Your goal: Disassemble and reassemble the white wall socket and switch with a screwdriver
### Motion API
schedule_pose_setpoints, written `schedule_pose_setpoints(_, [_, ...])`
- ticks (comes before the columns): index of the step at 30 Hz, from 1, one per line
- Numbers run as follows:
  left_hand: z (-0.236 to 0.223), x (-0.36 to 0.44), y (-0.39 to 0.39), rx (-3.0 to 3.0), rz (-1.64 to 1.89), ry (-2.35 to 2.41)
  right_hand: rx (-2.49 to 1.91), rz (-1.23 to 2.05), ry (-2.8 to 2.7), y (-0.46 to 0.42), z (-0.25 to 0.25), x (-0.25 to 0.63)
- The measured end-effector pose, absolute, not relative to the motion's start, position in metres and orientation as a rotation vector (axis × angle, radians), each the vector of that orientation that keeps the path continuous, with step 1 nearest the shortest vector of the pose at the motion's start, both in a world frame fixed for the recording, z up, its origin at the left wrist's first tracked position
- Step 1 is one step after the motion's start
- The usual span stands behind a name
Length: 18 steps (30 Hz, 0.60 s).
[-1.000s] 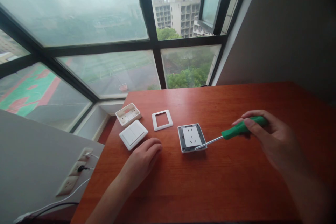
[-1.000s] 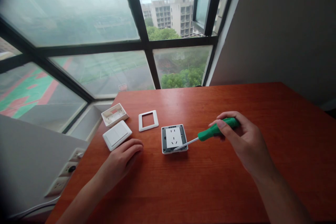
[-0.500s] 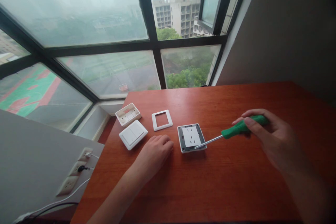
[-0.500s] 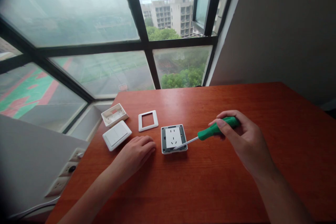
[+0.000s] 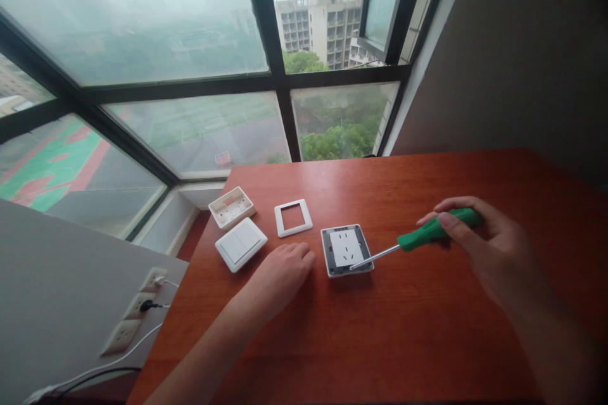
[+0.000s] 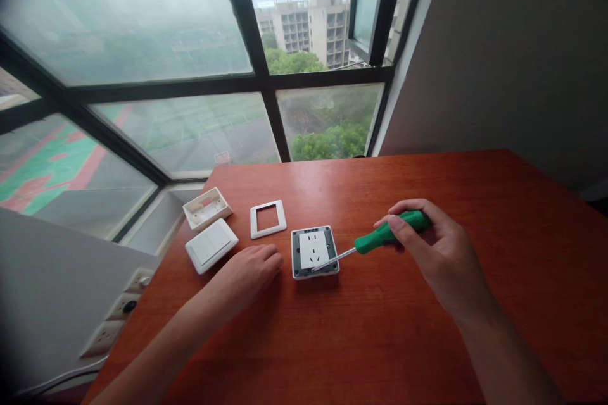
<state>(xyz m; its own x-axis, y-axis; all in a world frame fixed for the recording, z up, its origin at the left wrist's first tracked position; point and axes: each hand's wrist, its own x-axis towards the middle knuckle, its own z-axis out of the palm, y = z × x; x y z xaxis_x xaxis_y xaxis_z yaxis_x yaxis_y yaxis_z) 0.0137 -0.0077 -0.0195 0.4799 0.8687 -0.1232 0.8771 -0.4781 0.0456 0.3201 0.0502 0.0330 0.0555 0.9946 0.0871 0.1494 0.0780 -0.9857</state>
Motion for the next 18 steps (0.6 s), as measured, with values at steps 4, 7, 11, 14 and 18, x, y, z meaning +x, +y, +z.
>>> schedule_pose_setpoints(4, [-0.022,0.011,-0.008,2.567,-0.066,1.617,-1.282,1.012,-1.308,0.050,0.034,0.321])
schedule_pose_setpoints(7, [-0.022,0.011,-0.008,2.565,-0.095,1.628,-1.266,1.025,-1.326,0.050,0.035,0.321])
schedule_pose_setpoints(11, [-0.016,0.012,-0.006,2.541,-0.128,1.602,-1.274,1.027,-1.322,0.051,0.034,0.319])
schedule_pose_setpoints(14, [-0.011,0.009,-0.005,2.511,-0.076,1.667,-1.272,1.013,-1.316,0.051,0.034,0.319])
schedule_pose_setpoints(18, [-0.003,-0.006,-0.006,2.390,0.121,1.916,-1.267,1.016,-1.344,0.051,0.034,0.321])
